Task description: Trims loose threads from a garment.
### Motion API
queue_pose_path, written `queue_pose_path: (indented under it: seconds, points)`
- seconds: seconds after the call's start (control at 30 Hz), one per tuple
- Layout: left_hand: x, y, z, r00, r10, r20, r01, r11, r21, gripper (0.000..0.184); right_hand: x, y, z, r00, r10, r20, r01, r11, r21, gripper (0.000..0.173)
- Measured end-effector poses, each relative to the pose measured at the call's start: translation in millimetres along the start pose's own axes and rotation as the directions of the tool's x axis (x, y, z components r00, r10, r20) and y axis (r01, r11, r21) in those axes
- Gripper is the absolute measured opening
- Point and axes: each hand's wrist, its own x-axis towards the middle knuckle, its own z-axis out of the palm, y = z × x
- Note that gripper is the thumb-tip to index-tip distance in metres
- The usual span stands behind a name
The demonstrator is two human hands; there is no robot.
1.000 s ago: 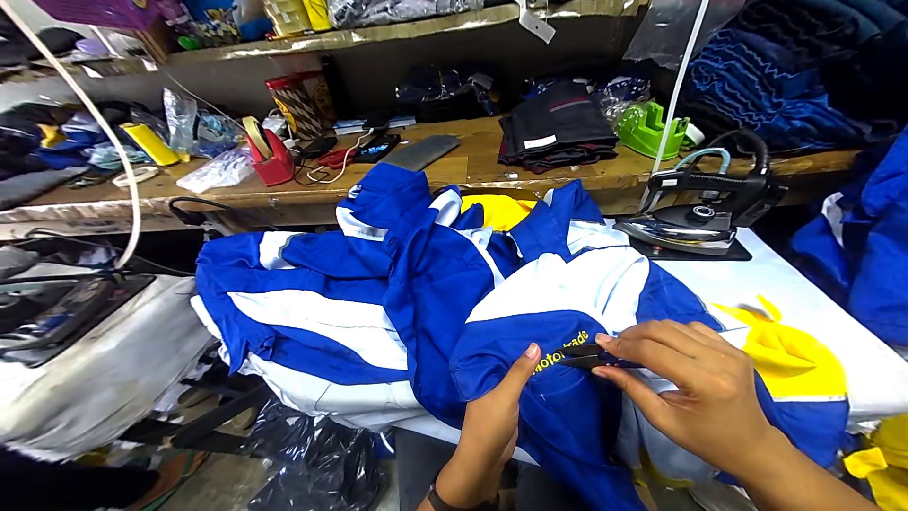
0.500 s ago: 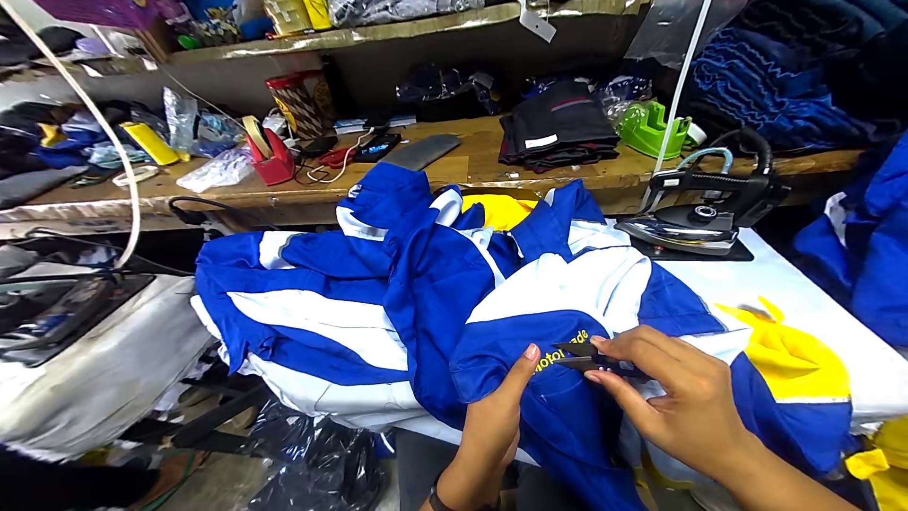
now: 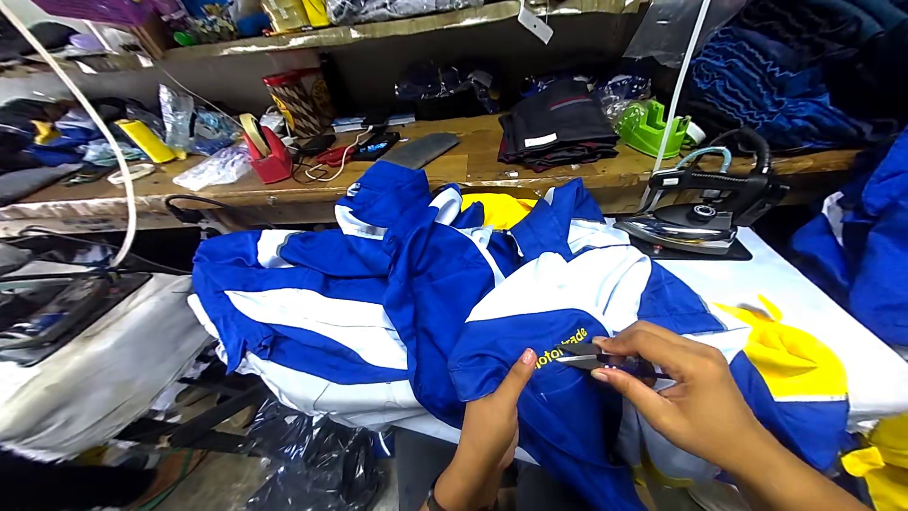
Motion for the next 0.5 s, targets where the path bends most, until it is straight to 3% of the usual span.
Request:
queue_pose_path:
  seconds: [0.33, 0.5]
  points:
    - [0.8, 4.8, 2.7, 0.999, -0.032, -0.003, 0.032, 0.999, 0.01, 0.014, 8.1, -3.6, -4.0, 0.983, -0.179, 0.034, 0.182, 0.963, -0.201, 0.028]
    - [0.8, 5.8, 3.1, 0.998, -0.055, -0.005, 0.055, 0.999, -0.002, 0.014, 9.6, -3.1, -4.2, 0.978, -0.206, 0.033, 0.208, 0.955, -0.212, 0.027]
